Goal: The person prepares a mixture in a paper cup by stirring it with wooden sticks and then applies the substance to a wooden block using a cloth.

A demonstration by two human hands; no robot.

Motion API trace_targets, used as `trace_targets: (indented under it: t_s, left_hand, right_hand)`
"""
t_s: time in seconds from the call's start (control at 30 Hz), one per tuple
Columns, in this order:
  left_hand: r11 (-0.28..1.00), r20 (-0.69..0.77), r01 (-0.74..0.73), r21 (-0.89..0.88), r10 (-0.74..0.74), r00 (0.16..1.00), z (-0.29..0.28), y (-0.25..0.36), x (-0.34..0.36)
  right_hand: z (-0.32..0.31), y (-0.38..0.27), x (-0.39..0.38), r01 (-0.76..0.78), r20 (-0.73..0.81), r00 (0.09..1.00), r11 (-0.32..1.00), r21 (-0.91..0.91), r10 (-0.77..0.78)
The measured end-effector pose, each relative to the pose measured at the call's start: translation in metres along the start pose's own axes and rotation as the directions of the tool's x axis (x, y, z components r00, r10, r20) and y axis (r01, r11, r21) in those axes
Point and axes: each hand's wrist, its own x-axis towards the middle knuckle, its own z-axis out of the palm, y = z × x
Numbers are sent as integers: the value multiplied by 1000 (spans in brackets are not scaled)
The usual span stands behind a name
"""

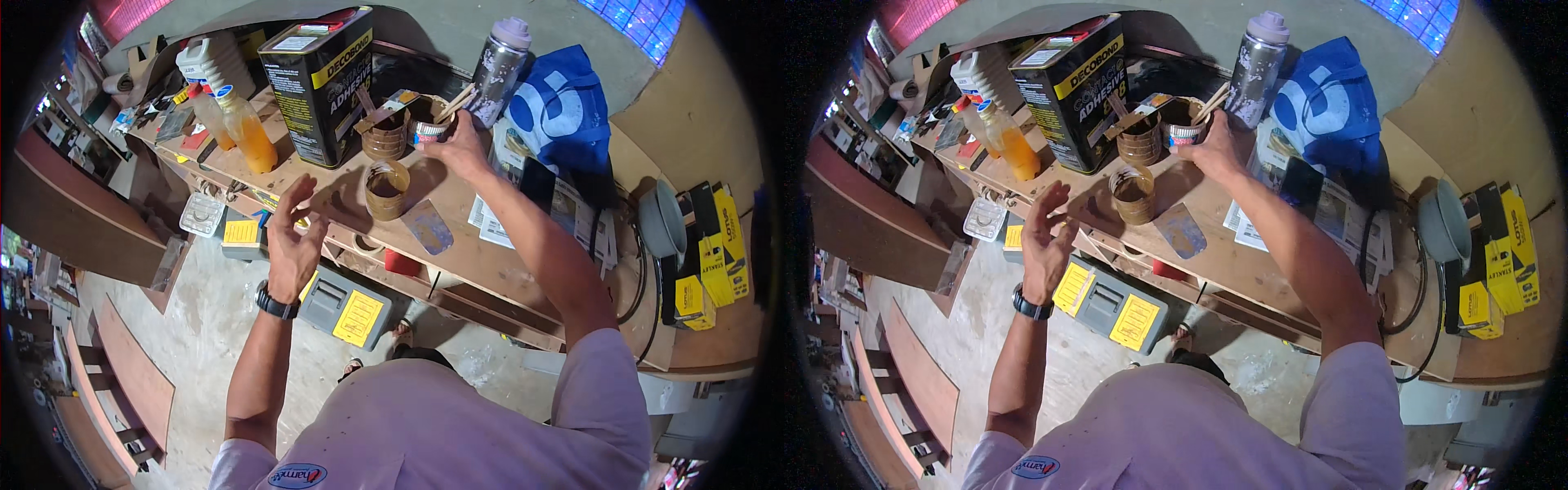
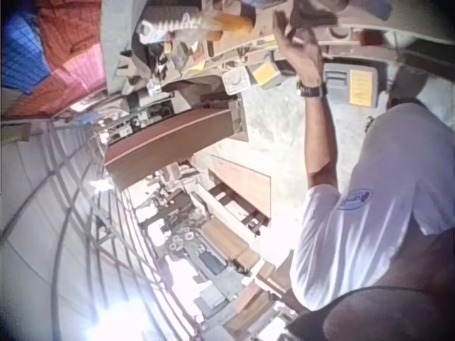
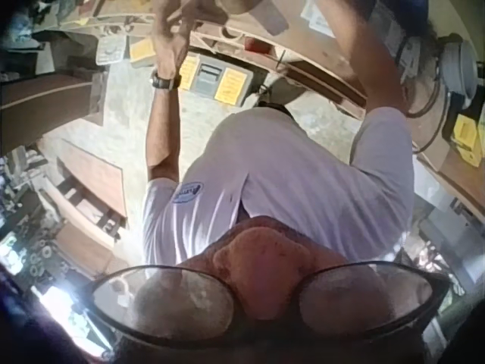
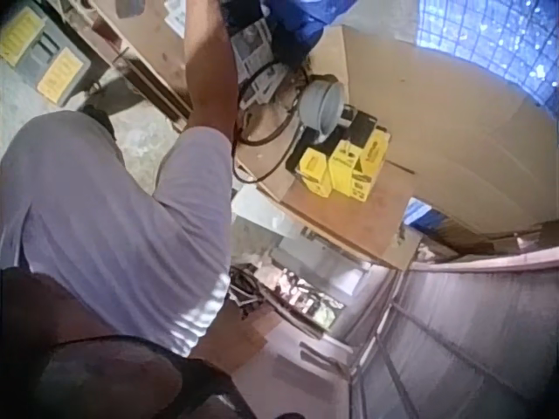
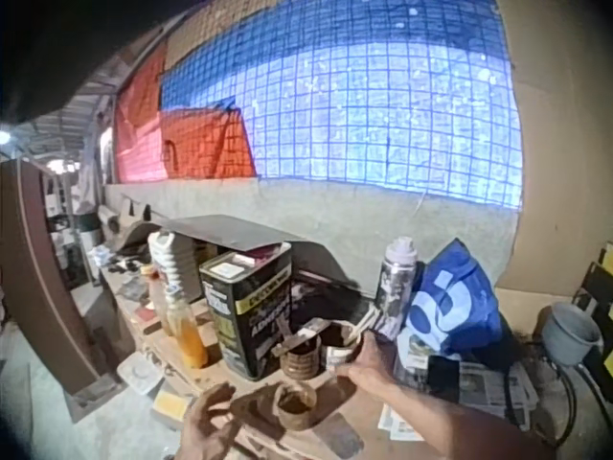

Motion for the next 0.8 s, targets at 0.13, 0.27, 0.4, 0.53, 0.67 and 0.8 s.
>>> trace_targets:
  t_s: [0.13, 0.27, 0.4, 0.53, 0.67, 0.8]
  left_hand:
    - [998, -82, 63, 27, -61, 995, -10, -16, -28]
    - [993, -103, 109, 48, -103, 989, -27, -31, -62]
    - [986, -164, 165, -8, -164, 973, -47, -56, -102]
    - [959, -251, 282, -10, -276, 928, -66, -84, -144]
    - [914, -311, 405, -1, -385, 869, -87, -110, -194]
    - [868, -207, 494, 36, -477, 854, -83, -132, -232]
  right_hand:
    - [-1, -13, 4, 5, -5, 1000, 998, 59, -5]
    - [-3, -12, 4, 34, -64, 997, 998, 60, -30]
    - [-19, -14, -13, 98, -177, 980, 994, 41, -89]
    - [-38, -5, -38, 200, -224, 960, 971, 134, -166]
    - [-55, -46, -91, 346, -198, 933, 902, 257, -302]
    - [-90, -89, -184, 139, -129, 988, 883, 449, -90]
